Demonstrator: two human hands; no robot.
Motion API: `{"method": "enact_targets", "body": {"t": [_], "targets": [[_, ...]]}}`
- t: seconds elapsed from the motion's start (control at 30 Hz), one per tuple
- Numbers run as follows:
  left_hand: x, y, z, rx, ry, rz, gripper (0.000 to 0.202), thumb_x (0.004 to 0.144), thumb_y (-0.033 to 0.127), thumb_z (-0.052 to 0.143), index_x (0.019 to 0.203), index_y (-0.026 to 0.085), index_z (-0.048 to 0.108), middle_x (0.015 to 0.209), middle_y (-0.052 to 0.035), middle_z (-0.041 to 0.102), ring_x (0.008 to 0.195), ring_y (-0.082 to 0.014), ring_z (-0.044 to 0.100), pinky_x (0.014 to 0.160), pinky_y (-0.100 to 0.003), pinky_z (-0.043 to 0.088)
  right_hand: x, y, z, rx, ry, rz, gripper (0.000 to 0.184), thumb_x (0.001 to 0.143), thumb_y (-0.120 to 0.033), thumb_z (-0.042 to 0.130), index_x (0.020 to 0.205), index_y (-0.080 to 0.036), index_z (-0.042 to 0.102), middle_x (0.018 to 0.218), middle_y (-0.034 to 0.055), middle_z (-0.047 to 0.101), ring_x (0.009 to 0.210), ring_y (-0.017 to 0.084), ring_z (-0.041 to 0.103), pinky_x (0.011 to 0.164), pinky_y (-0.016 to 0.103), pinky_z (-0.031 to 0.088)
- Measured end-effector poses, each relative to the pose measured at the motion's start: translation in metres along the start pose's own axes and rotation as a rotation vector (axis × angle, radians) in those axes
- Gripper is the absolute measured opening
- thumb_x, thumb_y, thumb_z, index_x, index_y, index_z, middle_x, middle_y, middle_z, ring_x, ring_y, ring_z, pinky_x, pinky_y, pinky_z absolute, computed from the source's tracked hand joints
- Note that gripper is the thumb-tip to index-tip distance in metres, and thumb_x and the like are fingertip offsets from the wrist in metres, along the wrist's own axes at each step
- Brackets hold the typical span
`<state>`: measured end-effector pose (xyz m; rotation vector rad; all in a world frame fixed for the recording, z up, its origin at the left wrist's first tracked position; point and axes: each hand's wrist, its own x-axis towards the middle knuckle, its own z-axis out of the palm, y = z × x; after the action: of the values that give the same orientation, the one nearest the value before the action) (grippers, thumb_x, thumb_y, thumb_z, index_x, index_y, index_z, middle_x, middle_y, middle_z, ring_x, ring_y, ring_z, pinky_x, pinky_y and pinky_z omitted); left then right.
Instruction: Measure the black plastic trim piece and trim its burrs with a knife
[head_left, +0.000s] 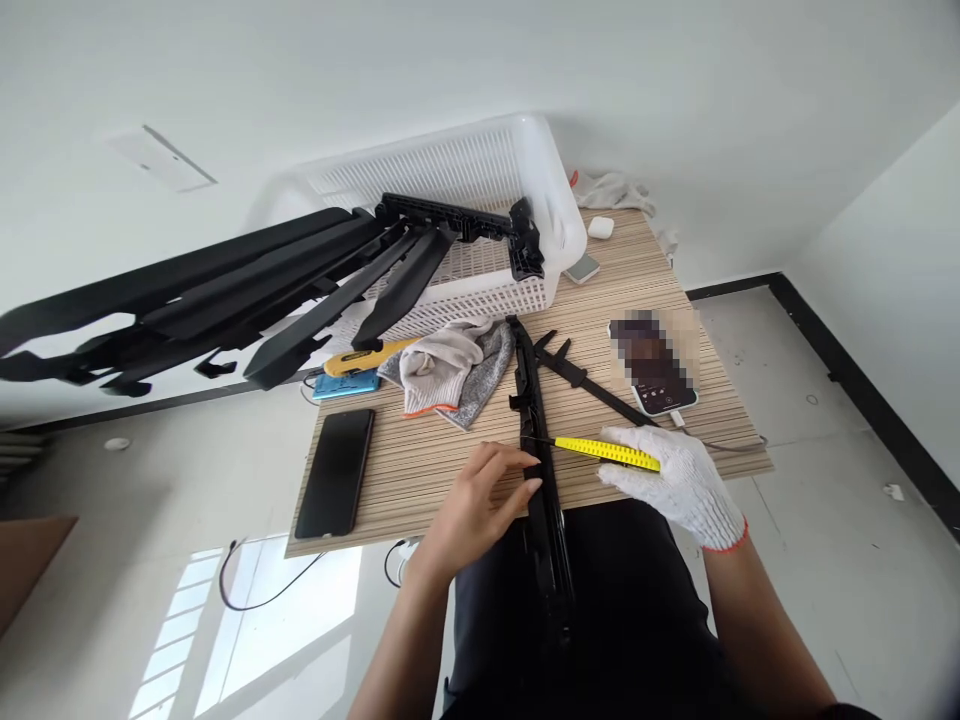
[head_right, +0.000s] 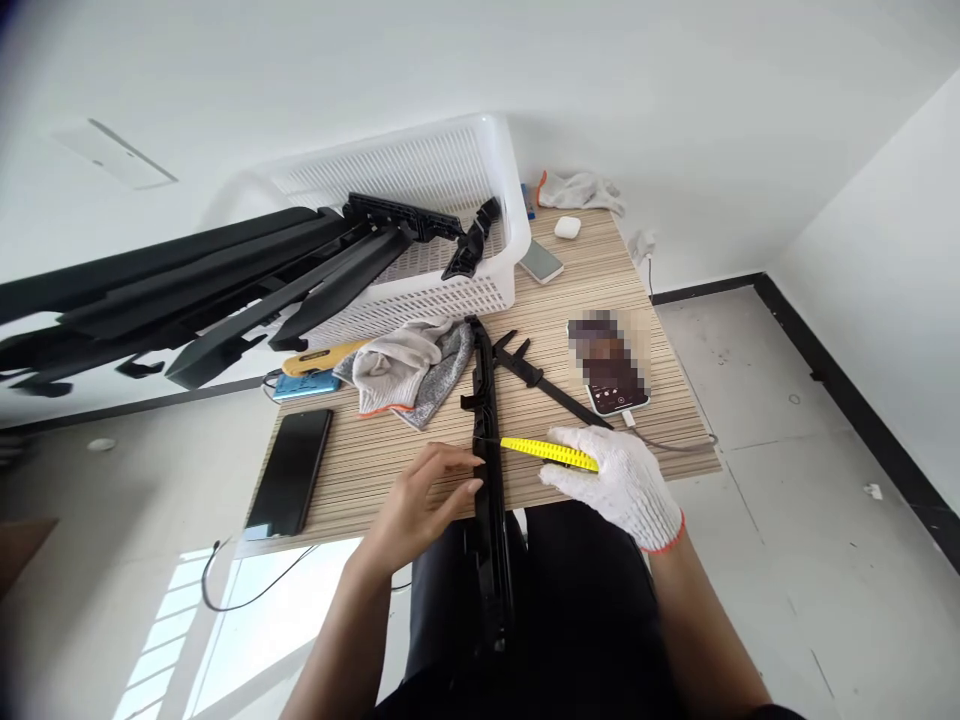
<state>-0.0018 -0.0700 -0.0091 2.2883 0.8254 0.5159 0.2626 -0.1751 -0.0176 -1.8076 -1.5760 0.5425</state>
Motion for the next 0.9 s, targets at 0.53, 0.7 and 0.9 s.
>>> {"method": "enact_targets", "body": {"t": [0.53, 0.7, 0.9], "targets": [[-0.008, -0.016, 0.012, 0.125, 0.100, 0.155, 0.020, 0.099, 0.022, 0.065, 0.118, 0.025, 0.071, 0.100, -0.0032, 0.072, 0.093, -0.0171, 0.066, 0.083, -0.032, 0.057, -0.003, -0.002, -0.004, 0.059, -0.010, -0.003, 0.040, 0.084, -0.045, 0.078, 0.119, -0.025, 0.077, 0.107, 0.0039, 0.081, 0.090, 0.022, 0.078, 0.087, 0.037, 0.064], [-0.008, -0.013, 0.009, 0.143, 0.100, 0.131, 0.018, 0.099, 0.024, 0.065, 0.116, 0.024, 0.071, 0.098, -0.0038, 0.076, 0.092, -0.0183, 0.069, 0.083, -0.034, 0.059, 0.000, -0.005, -0.007, 0.026, 0.069, 0.065, 0.039, 0.086, -0.049, 0.075, 0.117, -0.025, 0.078, 0.102, 0.0048, 0.081, 0.084, 0.023, 0.078, 0.081, 0.038, 0.065], [-0.010, -0.015, 0.008, 0.234, 0.050, 0.170, 0.031, 0.101, 0.021, 0.059, 0.131, 0.027, 0.067, 0.102, -0.0047, 0.073, 0.093, -0.0186, 0.066, 0.085, -0.035, 0.058, 0.001, -0.006, -0.009, 0.024, 0.042, 0.078, 0.039, 0.086, -0.049, 0.075, 0.116, -0.026, 0.078, 0.105, 0.0050, 0.081, 0.088, 0.025, 0.078, 0.085, 0.040, 0.064]]}}
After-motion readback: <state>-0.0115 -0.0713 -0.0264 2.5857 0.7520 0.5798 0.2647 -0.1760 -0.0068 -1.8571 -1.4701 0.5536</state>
